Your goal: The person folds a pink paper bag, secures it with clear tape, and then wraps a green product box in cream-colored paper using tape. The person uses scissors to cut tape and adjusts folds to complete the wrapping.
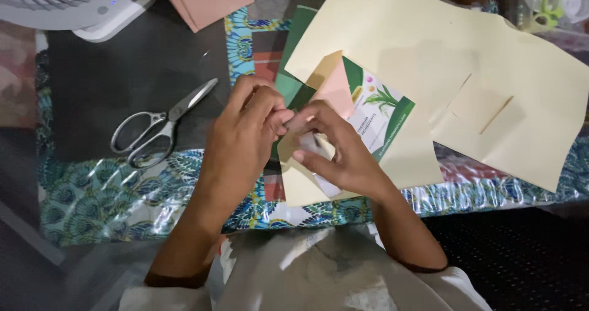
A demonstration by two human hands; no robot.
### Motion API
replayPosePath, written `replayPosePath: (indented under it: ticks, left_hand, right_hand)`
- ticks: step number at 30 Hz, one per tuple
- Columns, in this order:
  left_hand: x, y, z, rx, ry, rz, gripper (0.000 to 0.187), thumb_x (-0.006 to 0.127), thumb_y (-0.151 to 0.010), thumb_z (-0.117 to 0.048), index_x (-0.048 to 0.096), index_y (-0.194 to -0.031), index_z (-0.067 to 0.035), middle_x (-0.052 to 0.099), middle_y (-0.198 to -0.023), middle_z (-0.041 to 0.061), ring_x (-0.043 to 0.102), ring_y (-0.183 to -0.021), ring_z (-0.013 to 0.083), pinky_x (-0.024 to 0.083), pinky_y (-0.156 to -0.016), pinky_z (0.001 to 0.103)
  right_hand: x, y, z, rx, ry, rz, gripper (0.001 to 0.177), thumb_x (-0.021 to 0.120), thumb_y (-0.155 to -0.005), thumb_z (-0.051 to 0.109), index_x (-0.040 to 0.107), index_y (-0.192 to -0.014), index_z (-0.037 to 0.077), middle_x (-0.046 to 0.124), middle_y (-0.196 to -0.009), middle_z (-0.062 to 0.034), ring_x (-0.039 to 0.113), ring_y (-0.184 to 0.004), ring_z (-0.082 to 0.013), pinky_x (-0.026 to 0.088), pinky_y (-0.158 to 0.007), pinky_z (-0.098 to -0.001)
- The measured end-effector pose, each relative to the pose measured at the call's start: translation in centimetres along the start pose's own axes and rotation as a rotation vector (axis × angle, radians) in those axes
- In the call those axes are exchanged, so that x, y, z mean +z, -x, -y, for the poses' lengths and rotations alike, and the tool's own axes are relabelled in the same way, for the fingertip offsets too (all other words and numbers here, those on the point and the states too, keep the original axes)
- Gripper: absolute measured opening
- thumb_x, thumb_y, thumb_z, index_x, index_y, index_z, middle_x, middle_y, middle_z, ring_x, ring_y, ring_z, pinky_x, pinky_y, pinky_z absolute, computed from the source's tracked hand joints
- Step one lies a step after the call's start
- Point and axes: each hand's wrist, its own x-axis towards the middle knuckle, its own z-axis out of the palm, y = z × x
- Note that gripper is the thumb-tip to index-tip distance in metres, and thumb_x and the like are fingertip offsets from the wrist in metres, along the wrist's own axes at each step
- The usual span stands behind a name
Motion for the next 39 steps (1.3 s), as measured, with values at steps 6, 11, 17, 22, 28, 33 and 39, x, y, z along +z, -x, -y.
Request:
replayPosePath:
  ticks: [6,11,17,22,28,33,39]
  left_hand:
    - [-1.1,0.2,1.0,0.021,-0.100,-0.103,0.016,0.074,-0.097,-0.007,0.060,-0.102,-0.002,0.061,-0.109,0.010,0.070,-0.084,0.0266,0.054,-0.066,0.038]
    - [-2.1,0.9,2.6,0.033,-0.184,-0.141,0.016,0.073,-0.101,-0.015,0.061,-0.107,-0.006,0.061,-0.111,0.010,0.071,-0.089,0.0306,0.055,-0.070,0.041]
    - [-6.1,3.6,7.2,-0.367,-0.690,-0.070,0.044,0.071,-0.099,-0.027,0.059,-0.137,-0.010,0.059,-0.121,0.020,0.067,-0.093,0.0384,0.054,-0.069,0.047]
    - [-10.0,7.7,11.1,-0.336,-0.937,0.070,0.066,0.076,-0.080,-0.014,0.059,-0.143,-0.011,0.059,-0.124,0.015,0.064,-0.109,0.0376,0.054,-0.091,0.045]
    - [-10.1,7.3,11.2,-0.286,-0.803,0.071,0.074,0.077,-0.070,-0.005,0.061,-0.142,-0.008,0.070,-0.114,0.015,0.068,-0.103,0.0333,0.052,-0.096,0.043]
    - [-9.4,5.3,9.5,-0.826,-0.362,0.227,0.046,0.081,-0.086,-0.021,0.070,-0.130,-0.017,0.077,-0.106,0.010,0.075,-0.097,0.0271,0.056,-0.085,0.040]
    - [-8.8,4.1,7.7,-0.319,-0.166,0.435,0.056,0.079,-0.076,-0.009,0.067,-0.131,-0.012,0.074,-0.109,0.017,0.073,-0.095,0.0326,0.056,-0.074,0.042]
  right_hand:
    - [1.9,-1.1,-0.6,0.005,-0.067,-0.021,0.039,0.062,-0.108,0.006,0.034,-0.135,0.009,0.061,-0.115,-0.0072,0.062,-0.119,-0.0190,0.048,-0.112,-0.0375]
    - [2.2,-2.5,-0.3,-0.037,-0.068,0.051,0.028,0.060,-0.106,0.002,0.054,-0.134,0.004,0.056,-0.133,-0.0108,0.065,-0.118,-0.0200,0.055,-0.105,-0.0369]
    - [2.2,-3.6,0.1,0.019,0.014,0.072,0.037,0.064,-0.099,-0.002,0.062,-0.135,0.002,0.061,-0.134,-0.0106,0.067,-0.120,-0.0196,0.056,-0.107,-0.0354]
    - [0.8,-3.4,0.4,0.039,-0.078,0.050,0.042,0.067,-0.098,-0.006,0.062,-0.139,0.000,0.060,-0.135,-0.0118,0.062,-0.122,-0.0194,0.052,-0.113,-0.0370]
    - [-0.1,-3.2,0.2,0.016,-0.150,0.022,0.046,0.070,-0.096,-0.005,0.062,-0.140,0.001,0.065,-0.134,-0.0121,0.063,-0.123,-0.0197,0.053,-0.113,-0.0388]
    - [-1.2,-2.4,0.1,0.033,-0.166,0.001,0.042,0.068,-0.096,-0.005,0.063,-0.138,0.001,0.068,-0.133,-0.0116,0.065,-0.126,-0.0207,0.055,-0.116,-0.0404]
    - [-1.7,-1.8,-0.3,0.077,-0.143,-0.058,0.044,0.068,-0.093,-0.009,0.066,-0.135,0.001,0.068,-0.128,-0.0115,0.065,-0.126,-0.0198,0.053,-0.119,-0.0412]
